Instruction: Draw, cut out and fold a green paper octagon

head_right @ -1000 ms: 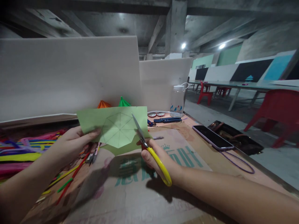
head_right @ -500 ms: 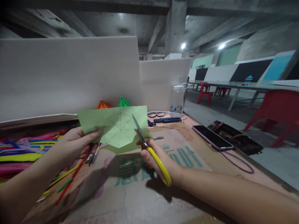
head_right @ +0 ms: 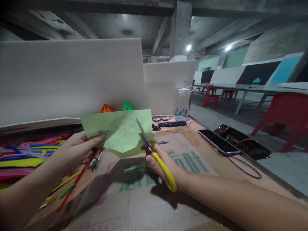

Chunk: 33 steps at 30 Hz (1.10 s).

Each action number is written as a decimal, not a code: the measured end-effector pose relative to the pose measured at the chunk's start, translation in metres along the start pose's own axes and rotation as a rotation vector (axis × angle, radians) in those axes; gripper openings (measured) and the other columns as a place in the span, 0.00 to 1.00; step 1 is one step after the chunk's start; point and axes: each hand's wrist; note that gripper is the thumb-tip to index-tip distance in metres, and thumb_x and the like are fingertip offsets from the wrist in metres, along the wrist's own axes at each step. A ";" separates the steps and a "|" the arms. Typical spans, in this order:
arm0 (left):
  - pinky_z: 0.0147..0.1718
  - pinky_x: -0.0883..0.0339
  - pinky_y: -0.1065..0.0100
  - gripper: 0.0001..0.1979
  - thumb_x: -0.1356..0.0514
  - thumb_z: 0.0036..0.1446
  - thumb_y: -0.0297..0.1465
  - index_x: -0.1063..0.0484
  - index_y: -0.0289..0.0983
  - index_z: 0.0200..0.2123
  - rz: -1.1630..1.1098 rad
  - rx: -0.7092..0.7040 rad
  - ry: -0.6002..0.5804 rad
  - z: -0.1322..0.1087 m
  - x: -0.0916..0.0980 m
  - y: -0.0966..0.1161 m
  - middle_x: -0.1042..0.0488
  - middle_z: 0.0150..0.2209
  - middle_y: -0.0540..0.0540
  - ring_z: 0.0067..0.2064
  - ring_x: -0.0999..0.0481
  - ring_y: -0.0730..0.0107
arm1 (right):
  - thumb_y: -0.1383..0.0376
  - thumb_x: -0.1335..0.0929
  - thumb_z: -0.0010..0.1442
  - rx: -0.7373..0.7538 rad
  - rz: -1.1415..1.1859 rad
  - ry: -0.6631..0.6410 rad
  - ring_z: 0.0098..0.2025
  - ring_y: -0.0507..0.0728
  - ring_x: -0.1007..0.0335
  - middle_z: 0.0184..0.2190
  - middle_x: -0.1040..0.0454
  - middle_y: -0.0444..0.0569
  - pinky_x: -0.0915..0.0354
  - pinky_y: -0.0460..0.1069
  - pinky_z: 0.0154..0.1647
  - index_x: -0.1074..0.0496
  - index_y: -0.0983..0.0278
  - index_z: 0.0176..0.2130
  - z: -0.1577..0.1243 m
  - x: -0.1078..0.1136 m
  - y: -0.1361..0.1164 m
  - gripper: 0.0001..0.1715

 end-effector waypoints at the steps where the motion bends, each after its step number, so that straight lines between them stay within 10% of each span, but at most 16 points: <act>1: 0.17 0.40 0.73 0.18 0.38 0.59 0.44 0.35 0.40 0.23 -0.001 0.000 -0.002 0.000 0.000 -0.001 0.32 0.18 0.53 0.19 0.33 0.73 | 0.37 0.35 0.67 -0.003 -0.003 0.003 0.26 0.50 0.50 0.31 0.43 0.40 0.49 0.49 0.25 0.39 0.59 0.51 0.000 0.000 -0.001 0.32; 33: 0.20 0.44 0.72 0.23 0.40 0.59 0.49 0.34 0.39 0.20 0.039 0.061 -0.037 0.001 0.000 -0.008 0.31 0.16 0.51 0.19 0.35 0.73 | 0.37 0.33 0.65 -0.034 0.075 0.050 0.25 0.49 0.52 0.29 0.45 0.38 0.51 0.47 0.23 0.40 0.59 0.50 0.002 -0.002 0.003 0.33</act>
Point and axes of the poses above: each hand's wrist, its own z-axis towards the middle knuckle, its own x-axis out of the back of the hand, y = z × x
